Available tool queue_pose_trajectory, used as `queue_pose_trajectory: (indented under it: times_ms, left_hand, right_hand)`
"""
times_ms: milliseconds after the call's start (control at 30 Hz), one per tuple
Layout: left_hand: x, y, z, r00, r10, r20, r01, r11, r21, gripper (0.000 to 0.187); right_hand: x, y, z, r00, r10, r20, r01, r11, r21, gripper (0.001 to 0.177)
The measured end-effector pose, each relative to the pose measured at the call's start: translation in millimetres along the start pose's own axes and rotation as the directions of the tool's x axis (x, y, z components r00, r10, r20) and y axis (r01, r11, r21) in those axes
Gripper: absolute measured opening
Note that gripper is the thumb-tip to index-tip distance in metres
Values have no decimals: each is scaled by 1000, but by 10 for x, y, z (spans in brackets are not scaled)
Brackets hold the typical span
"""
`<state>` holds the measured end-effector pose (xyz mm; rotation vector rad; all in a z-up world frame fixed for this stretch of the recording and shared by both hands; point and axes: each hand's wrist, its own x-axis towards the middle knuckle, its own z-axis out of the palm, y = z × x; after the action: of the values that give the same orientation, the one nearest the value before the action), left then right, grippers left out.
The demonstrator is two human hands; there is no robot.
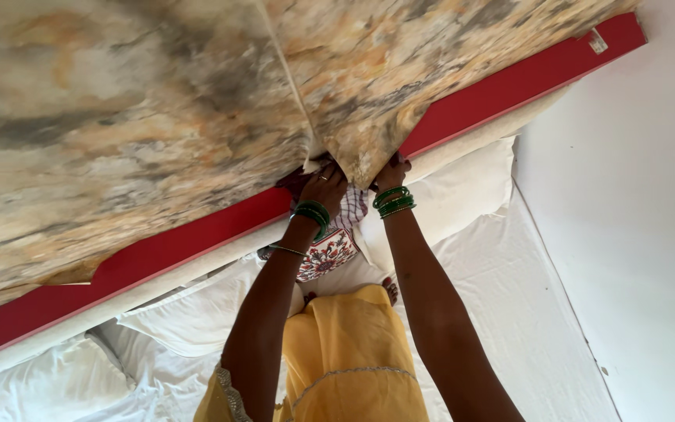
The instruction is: The person wipes a red painted wall section with a maroon cloth. They stand on a bed to reach the wall, which is located above a teal painted band and a marble-patterned ceiling. The person uses both hands to rub the cloth along the wall surface.
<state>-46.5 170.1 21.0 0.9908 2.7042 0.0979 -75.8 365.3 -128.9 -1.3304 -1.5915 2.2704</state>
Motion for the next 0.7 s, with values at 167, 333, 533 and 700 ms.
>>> queue_pose_trajectory:
  times_ms: [167,333,533,700]
  left_hand:
    - [194,292,12,991,-104,84,100,994,49,31]
    - [168,553,671,872,-209,-442,201,977,-66,48]
    - [-71,885,921,820,-276,-502,183,956,-228,43]
    - [99,1300,541,712,-112,-693,-19,984,-178,36]
  right_hand:
    - [-16,58,65,971,-229,68,186,905,383,60]
    - [-486,286,84,903,-421,-91,430,873,231,35]
    - [-762,271,-271,902,-424,-83,431,872,231,31]
    - [-833,-219,-714,817,-459,-348,446,886,-123,34]
